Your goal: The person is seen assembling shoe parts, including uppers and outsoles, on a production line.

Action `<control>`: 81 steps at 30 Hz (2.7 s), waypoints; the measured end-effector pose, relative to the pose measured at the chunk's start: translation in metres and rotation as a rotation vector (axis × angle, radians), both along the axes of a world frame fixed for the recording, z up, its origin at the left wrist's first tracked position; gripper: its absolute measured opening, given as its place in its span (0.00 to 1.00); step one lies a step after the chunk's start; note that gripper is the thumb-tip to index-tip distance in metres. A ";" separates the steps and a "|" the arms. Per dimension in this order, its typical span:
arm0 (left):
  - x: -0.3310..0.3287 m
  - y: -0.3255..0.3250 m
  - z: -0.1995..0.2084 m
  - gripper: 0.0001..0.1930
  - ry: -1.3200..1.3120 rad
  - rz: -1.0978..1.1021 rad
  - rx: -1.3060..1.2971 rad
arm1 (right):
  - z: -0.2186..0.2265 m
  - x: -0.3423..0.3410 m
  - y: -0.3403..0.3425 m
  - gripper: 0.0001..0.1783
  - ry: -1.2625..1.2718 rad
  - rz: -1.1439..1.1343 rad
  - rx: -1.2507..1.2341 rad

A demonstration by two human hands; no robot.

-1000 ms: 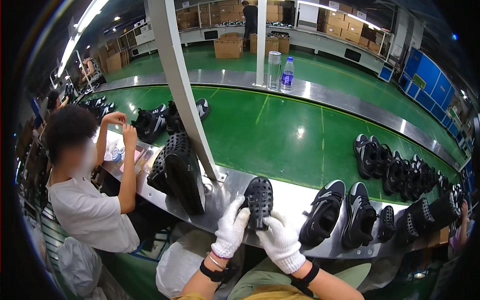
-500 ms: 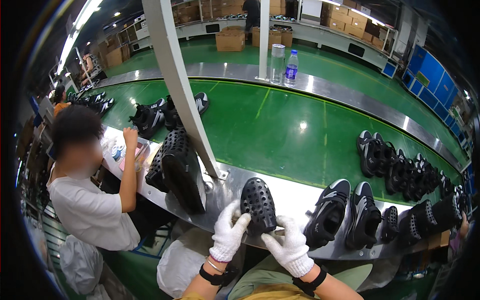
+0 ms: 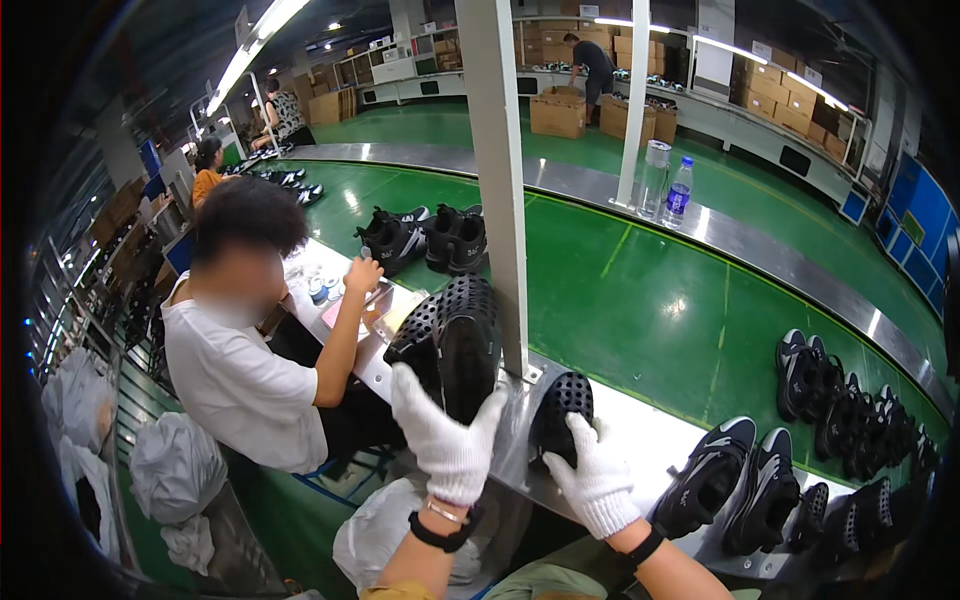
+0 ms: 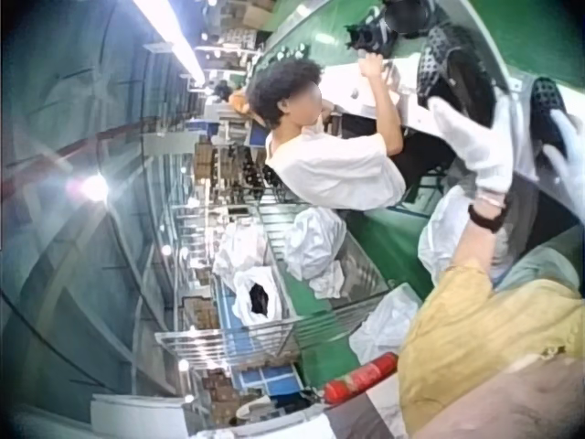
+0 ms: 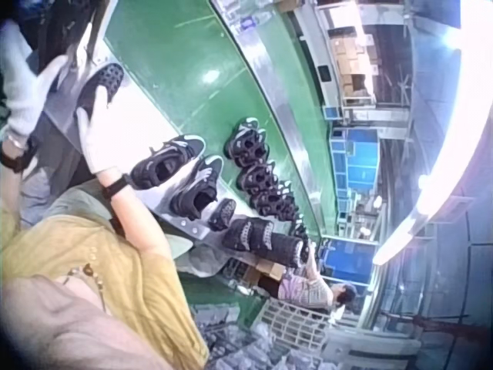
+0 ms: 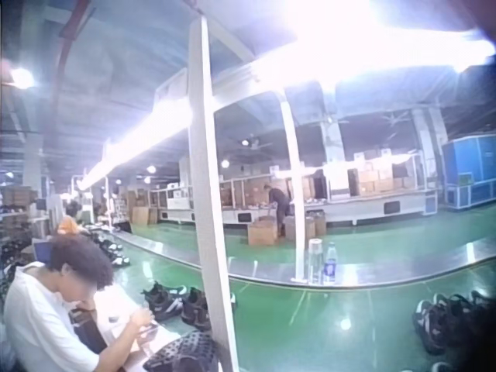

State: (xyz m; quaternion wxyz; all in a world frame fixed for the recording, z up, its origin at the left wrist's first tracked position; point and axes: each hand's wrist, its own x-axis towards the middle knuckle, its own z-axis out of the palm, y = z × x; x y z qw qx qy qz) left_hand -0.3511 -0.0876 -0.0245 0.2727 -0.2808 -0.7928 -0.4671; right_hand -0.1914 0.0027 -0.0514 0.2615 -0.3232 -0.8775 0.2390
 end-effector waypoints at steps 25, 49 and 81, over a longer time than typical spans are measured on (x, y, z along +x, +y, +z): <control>-0.006 0.004 0.026 0.54 -0.055 -0.262 0.551 | -0.006 0.007 0.003 0.36 0.211 0.075 -0.087; 0.131 0.009 -0.112 0.53 -0.101 -0.493 -0.130 | 0.041 0.071 -0.001 0.23 0.209 -0.002 -0.209; 0.231 0.026 0.033 0.32 -1.395 -1.140 0.119 | 0.072 0.220 -0.021 0.35 0.378 -0.074 -0.417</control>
